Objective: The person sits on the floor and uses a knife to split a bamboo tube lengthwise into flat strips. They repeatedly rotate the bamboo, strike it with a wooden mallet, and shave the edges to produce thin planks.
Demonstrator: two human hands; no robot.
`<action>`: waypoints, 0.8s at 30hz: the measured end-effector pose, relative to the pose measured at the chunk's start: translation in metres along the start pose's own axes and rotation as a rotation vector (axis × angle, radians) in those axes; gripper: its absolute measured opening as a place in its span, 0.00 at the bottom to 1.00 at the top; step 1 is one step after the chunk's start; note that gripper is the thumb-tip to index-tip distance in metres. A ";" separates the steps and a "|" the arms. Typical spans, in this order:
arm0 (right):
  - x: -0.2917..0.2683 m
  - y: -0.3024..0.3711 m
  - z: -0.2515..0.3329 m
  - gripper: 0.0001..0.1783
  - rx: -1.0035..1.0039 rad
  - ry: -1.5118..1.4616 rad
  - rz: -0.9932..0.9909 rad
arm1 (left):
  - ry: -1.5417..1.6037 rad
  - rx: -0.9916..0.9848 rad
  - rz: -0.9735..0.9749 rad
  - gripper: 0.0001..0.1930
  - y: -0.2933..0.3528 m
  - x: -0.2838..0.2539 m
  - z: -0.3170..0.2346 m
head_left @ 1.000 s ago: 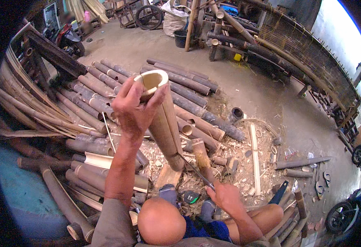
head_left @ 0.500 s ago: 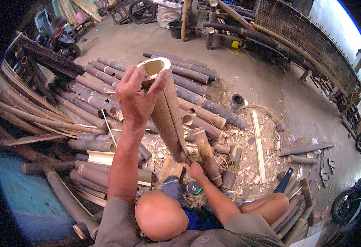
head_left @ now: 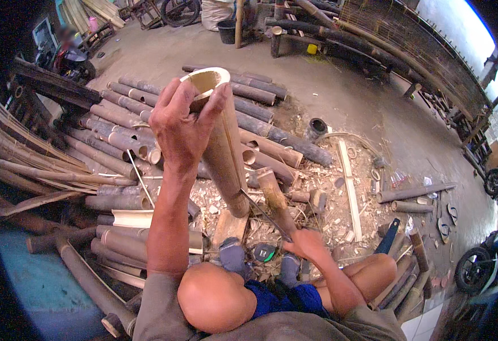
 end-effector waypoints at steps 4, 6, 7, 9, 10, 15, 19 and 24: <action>0.094 -0.102 -0.010 0.34 -0.074 -0.246 -0.169 | 0.123 -0.051 0.008 0.14 -0.005 0.010 -0.007; 0.107 -0.137 0.021 0.36 -0.041 -0.433 -0.262 | 0.157 -0.048 0.069 0.13 -0.002 0.015 -0.004; 0.109 -0.153 0.017 0.36 -0.044 -0.474 -0.275 | 0.164 -0.033 0.057 0.13 -0.003 0.017 -0.007; 0.120 -0.174 0.012 0.38 -0.040 -0.563 -0.286 | 0.178 -0.010 0.051 0.12 -0.003 0.020 -0.014; 0.124 -0.181 0.003 0.39 0.004 -0.517 -0.205 | 0.173 -0.043 0.041 0.12 -0.002 0.018 -0.008; 0.118 -0.172 -0.005 0.37 -0.124 -0.350 -0.183 | 0.137 -0.060 0.020 0.12 -0.005 0.020 0.001; 0.086 -0.072 0.003 0.34 -0.044 -0.147 0.049 | 0.074 -0.082 -0.010 0.12 -0.001 0.006 0.019; 0.010 0.009 0.001 0.33 -0.050 -0.189 0.047 | 0.072 -0.072 0.005 0.13 0.002 0.006 0.014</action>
Point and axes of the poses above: each hand's wrist, its own y-axis away from the middle knuckle, its own x-axis out of the palm, z = x × y, the point moved 9 cm from there along -y, towards the middle knuckle, and after that the axes turned 11 degrees about -y, right-handed, at the moved point
